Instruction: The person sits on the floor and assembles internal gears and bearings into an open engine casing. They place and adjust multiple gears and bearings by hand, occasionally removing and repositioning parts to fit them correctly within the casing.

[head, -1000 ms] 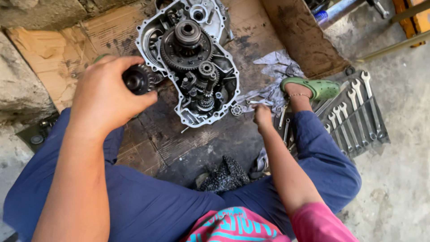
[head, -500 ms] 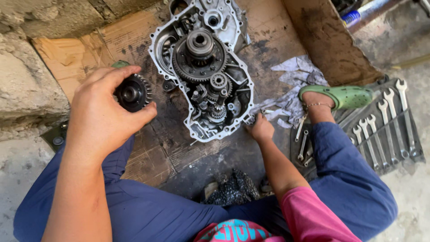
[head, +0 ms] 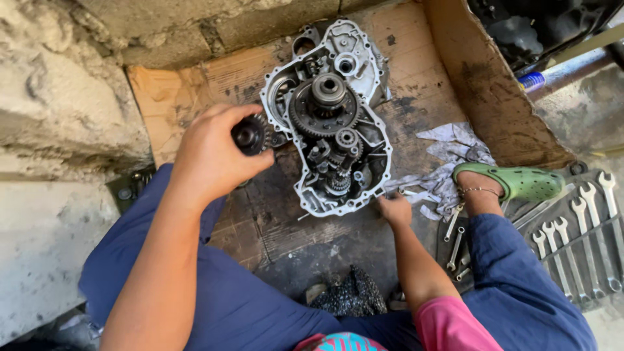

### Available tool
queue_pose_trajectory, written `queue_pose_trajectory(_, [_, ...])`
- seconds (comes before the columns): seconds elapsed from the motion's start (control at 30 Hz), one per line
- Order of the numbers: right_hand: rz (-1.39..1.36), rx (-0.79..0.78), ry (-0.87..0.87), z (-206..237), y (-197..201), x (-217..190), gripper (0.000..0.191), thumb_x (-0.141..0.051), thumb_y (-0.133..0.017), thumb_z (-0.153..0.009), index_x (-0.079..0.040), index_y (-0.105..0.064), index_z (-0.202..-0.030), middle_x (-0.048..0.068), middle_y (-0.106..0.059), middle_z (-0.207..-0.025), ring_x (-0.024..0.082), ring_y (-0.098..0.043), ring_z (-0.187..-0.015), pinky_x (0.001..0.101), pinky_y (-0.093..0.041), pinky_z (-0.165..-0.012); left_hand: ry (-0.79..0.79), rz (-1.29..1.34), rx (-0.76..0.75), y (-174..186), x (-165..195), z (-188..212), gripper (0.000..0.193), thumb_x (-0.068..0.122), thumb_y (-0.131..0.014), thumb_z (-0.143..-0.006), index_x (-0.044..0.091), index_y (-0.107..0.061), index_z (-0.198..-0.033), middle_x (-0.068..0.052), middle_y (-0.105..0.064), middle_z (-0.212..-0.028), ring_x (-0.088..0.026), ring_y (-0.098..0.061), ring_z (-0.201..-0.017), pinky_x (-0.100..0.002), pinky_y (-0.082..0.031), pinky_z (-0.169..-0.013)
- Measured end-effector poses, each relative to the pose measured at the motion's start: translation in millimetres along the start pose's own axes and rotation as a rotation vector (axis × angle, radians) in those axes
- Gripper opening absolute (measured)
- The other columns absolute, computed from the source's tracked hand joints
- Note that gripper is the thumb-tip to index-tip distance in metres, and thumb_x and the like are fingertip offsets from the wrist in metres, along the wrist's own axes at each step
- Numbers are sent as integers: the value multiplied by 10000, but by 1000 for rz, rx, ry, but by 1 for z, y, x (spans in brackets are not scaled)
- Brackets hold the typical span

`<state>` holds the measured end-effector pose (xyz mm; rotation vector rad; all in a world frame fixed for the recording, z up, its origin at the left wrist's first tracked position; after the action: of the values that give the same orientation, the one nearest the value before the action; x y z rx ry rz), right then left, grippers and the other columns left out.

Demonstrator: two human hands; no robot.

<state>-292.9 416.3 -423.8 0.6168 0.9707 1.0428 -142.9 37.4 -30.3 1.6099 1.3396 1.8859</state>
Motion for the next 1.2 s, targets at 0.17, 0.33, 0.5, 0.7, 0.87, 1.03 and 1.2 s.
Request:
queue_pose_trajectory(0.17, [-773,-9,-127,28,26,10,445,-487,-747,-938,-49,-736,-1020,57,-519,-730,186,-429,-538,358,-323,-468,-65,-31,101,10,-14,4,676,346,-891,-602,83,-732,-1205,-185,-690,-1178,-396,-630,-1105,-477,-487,-941])
queue_pose_trajectory(0.33, [-1310,-71,55,52,117,-41,199,-395,-644,-937,-196,-650,-940,-104,-606,-709,40,-326,-444,238,-226,-403,-120,34,153,27,-1,4,697,402,-872,-618,122,-718,-1238,-157,-679,-1283,-348,-616,-1228,-440,-490,-1073])
queue_pose_trajectory(0.5, [-1452,-207,392,86,216,-126,243,-368,-637,-958,-191,-526,-833,-84,-368,-634,46,-288,-458,237,-181,-392,-101,81,232,71,34,6,676,382,-877,-561,116,-746,-1168,-171,-708,-1171,-349,-645,-1130,-435,-504,-972])
queue_pose_trajectory(0.7, [-1436,-489,779,148,249,-175,183,-298,-596,-938,-180,-501,-836,-91,-395,-684,30,-327,-532,213,-240,-442,-107,-16,346,128,46,75,636,367,-868,-583,107,-763,-1153,-162,-759,-1109,-306,-736,-1028,-388,-561,-931])
queue_pose_trajectory(0.87, [-1307,-539,830,155,236,-199,107,-227,-624,-924,-141,-562,-910,-79,-414,-716,28,-343,-563,206,-259,-471,-32,-272,319,173,45,127,663,388,-890,-582,98,-759,-1164,-189,-736,-1129,-350,-697,-1051,-425,-534,-945])
queue_pose_trajectory(1.03, [-1171,-573,836,158,188,-225,89,-158,-646,-926,-100,-580,-940,-67,-492,-768,22,-353,-581,202,-261,-495,60,-400,282,163,-2,113,665,417,-905,-584,90,-760,-1144,-186,-730,-1133,-364,-680,-1059,-445,-529,-929])
queue_pose_trajectory(1.2, [-1191,-843,644,182,67,-242,105,-135,-668,-895,-121,-597,-970,-80,-494,-742,15,-370,-561,202,-270,-485,422,-421,44,80,-139,90,615,440,-876,-613,166,-759,-1151,-146,-733,-1128,-344,-684,-1066,-461,-545,-908])
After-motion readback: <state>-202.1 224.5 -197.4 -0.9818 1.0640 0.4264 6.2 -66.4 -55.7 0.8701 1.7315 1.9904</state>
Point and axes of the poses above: each hand's wrist, its own z-axis away from the middle knuckle, its own y-axis out of the back of the hand, x = y × z, the point moved 10 cm from there along -z, towards the middle knuckle
